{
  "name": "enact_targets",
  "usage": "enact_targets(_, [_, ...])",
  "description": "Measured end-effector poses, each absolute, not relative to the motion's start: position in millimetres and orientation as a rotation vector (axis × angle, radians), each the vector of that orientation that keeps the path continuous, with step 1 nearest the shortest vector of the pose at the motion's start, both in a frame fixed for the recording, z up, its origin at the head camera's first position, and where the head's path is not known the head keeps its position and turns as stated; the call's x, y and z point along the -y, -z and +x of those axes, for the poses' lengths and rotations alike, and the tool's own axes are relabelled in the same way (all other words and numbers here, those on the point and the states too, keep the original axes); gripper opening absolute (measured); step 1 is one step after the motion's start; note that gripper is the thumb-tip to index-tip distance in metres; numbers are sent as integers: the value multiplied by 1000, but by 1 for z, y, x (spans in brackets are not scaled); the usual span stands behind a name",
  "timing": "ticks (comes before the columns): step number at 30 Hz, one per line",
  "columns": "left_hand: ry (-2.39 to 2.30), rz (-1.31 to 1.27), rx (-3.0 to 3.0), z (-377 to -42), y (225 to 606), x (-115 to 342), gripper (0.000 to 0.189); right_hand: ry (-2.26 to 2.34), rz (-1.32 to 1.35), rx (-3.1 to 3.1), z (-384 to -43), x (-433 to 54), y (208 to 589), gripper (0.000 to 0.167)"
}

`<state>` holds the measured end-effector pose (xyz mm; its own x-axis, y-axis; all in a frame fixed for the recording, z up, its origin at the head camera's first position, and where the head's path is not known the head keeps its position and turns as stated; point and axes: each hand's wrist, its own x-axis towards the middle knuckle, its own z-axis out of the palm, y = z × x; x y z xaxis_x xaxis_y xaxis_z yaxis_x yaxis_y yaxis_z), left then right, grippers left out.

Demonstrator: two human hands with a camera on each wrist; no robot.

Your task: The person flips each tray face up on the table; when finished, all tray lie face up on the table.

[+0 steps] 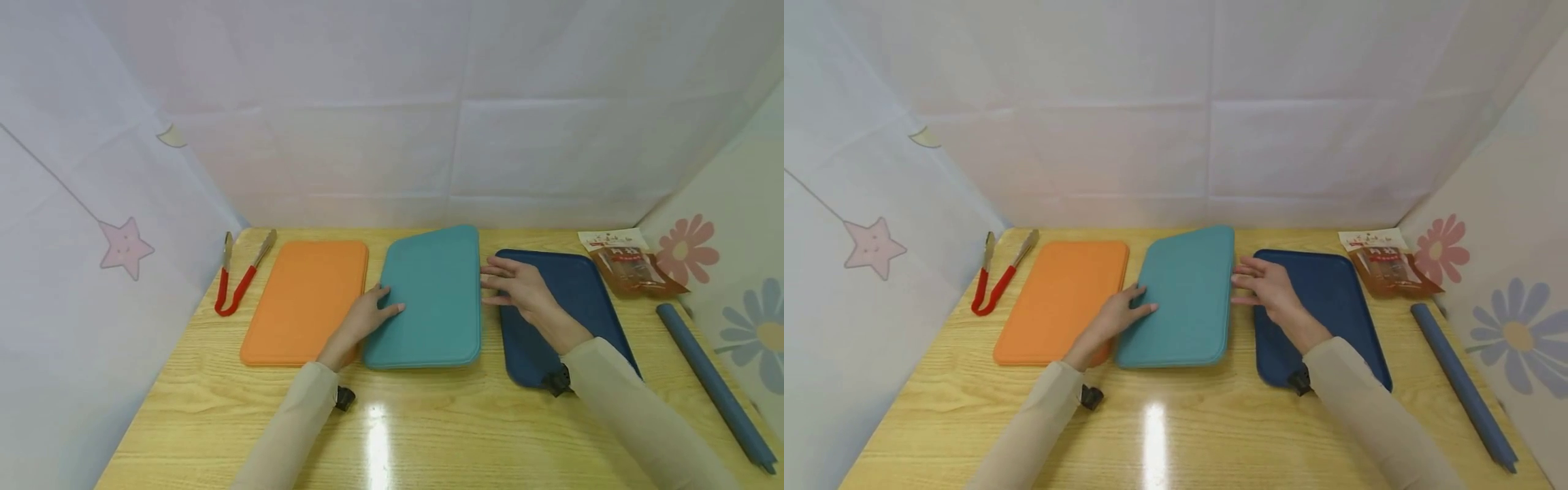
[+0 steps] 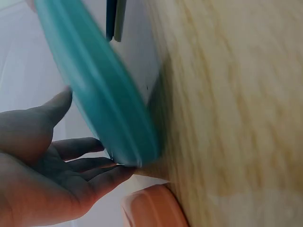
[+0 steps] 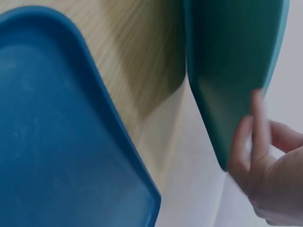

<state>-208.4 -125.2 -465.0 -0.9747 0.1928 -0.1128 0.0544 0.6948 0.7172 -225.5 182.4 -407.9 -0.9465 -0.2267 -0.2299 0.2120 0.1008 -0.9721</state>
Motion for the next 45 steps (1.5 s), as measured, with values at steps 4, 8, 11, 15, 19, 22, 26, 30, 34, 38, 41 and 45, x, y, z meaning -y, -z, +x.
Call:
enact_targets(4, [-1155,182,-2691,-207,465,122,74,1937,-21,-2036,-228,-183,404,63])
enact_targets(8, [-1168,210,-2690,-206,465,118,75,1955,-30,-2021,-230,-182,404,64])
enact_targets(11, [-1192,240,-2683,-204,466,117,74,1954,-49,-2023,-229,-180,403,66])
enact_targets(15, [-1231,246,-2669,-201,467,117,73,1956,-77,-2024,-228,-178,401,69])
enact_targets(19, [-1228,224,-2681,-193,463,116,72,1987,-83,-2011,-228,-174,395,69])
enact_targets(22, [-1184,238,-2714,-181,458,116,71,2007,-82,-1998,-227,-172,391,70])
enact_targets(26, [-1134,267,-2730,-163,454,116,70,2024,-101,-2000,-226,-170,385,70])
enact_targets(30, [-1176,337,-2692,-148,455,117,71,2036,-128,-2007,-225,-170,377,69])
enact_targets(34, [-1236,408,-2632,-133,458,121,76,2059,-133,-1973,-224,-168,372,70])
enact_targets(38, [-1279,489,-2553,-119,458,121,84,2098,-117,-1920,-223,-166,367,71])
enact_targets(41, [-1299,567,-2503,-112,456,117,95,2149,-98,-1871,-221,-166,363,71])
enact_targets(45, [-1275,601,-2533,-105,455,112,102,2200,-93,-1804,-220,-164,359,71])
